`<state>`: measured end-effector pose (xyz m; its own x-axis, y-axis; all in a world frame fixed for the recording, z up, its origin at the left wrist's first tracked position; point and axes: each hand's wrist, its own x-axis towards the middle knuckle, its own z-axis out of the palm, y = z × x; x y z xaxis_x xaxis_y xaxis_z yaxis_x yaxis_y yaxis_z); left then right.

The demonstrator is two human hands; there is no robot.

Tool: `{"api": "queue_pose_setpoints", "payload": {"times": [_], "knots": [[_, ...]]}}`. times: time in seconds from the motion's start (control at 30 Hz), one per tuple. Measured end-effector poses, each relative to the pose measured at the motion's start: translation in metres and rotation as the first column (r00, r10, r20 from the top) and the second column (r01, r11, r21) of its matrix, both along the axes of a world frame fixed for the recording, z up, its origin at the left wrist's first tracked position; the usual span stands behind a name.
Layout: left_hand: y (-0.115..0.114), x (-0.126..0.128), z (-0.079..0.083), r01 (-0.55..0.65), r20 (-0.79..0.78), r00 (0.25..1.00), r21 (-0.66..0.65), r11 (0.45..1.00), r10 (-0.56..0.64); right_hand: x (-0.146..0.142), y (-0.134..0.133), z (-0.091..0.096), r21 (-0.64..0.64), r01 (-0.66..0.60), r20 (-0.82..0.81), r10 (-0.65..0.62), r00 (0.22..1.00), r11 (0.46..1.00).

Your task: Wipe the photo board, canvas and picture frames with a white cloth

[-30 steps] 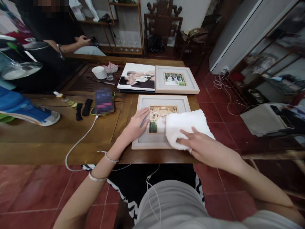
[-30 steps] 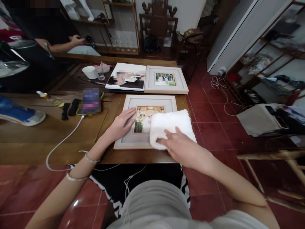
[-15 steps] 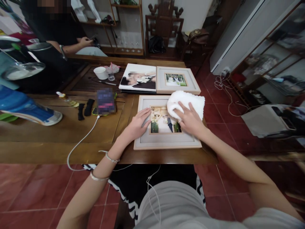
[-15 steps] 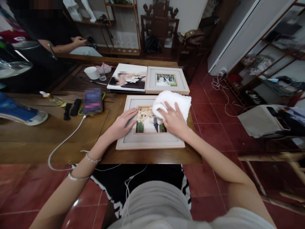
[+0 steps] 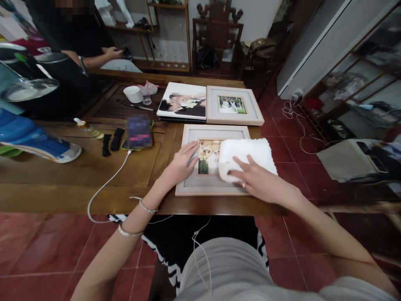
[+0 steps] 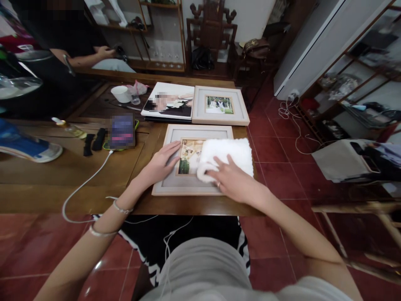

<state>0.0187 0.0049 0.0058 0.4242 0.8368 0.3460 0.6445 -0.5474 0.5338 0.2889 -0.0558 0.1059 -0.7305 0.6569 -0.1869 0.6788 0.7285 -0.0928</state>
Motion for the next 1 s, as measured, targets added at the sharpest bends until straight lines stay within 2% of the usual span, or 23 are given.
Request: {"api": "queue_pose_setpoints", "payload": {"times": [0.07, 0.13, 0.23, 0.37, 0.47, 0.77, 0.83, 0.9, 1.0], "knots": [[0.0, 0.0, 0.0, -0.005, -0.001, 1.0, 0.0, 1.0, 0.005, 0.0, -0.027, 0.012, -0.102, -0.059, -0.032, 0.056, 0.998, 0.993], [0.0, 0.0, 0.0, 0.0, 0.002, 1.0, -0.001, 1.0, 0.0, -0.001, -0.045, 0.017, -0.145, -0.087, -0.072, 0.077, 0.994, 0.986], [0.0, -0.001, 0.0, 0.016, -0.001, 1.0, 0.0, 1.0, -0.016, -0.005, -0.048, 0.006, -0.109, -0.048, -0.097, 0.038, 0.995, 0.993], [0.001, -0.003, 0.001, 0.033, -0.021, 0.999, -0.008, 0.999, -0.034, -0.007, -0.021, -0.023, 0.064, 0.047, -0.11, -0.04, 0.993, 0.997], [0.001, -0.003, 0.001, 0.031, -0.022, 0.999, -0.011, 0.999, -0.031, -0.006, 0.006, -0.036, 0.165, 0.068, -0.122, -0.048, 0.991, 0.984], [0.0, -0.002, 0.003, 0.016, -0.04, 0.999, -0.024, 1.0, -0.017, -0.006, 0.094, -0.044, 0.347, 0.201, -0.153, -0.156, 0.976, 0.916], [0.0, -0.002, 0.004, 0.017, -0.045, 0.999, -0.023, 1.0, -0.018, -0.008, 0.102, -0.044, 0.355, 0.213, -0.15, -0.169, 0.974, 0.91], [0.0, -0.002, 0.004, 0.018, -0.034, 0.999, -0.018, 1.0, -0.018, -0.009, 0.1, -0.043, 0.329, 0.174, -0.118, -0.143, 0.983, 0.928], [0.0, -0.002, 0.003, 0.014, -0.008, 1.0, -0.01, 1.0, -0.014, -0.008, 0.077, -0.035, 0.244, 0.092, -0.072, -0.076, 0.994, 0.965]]}}
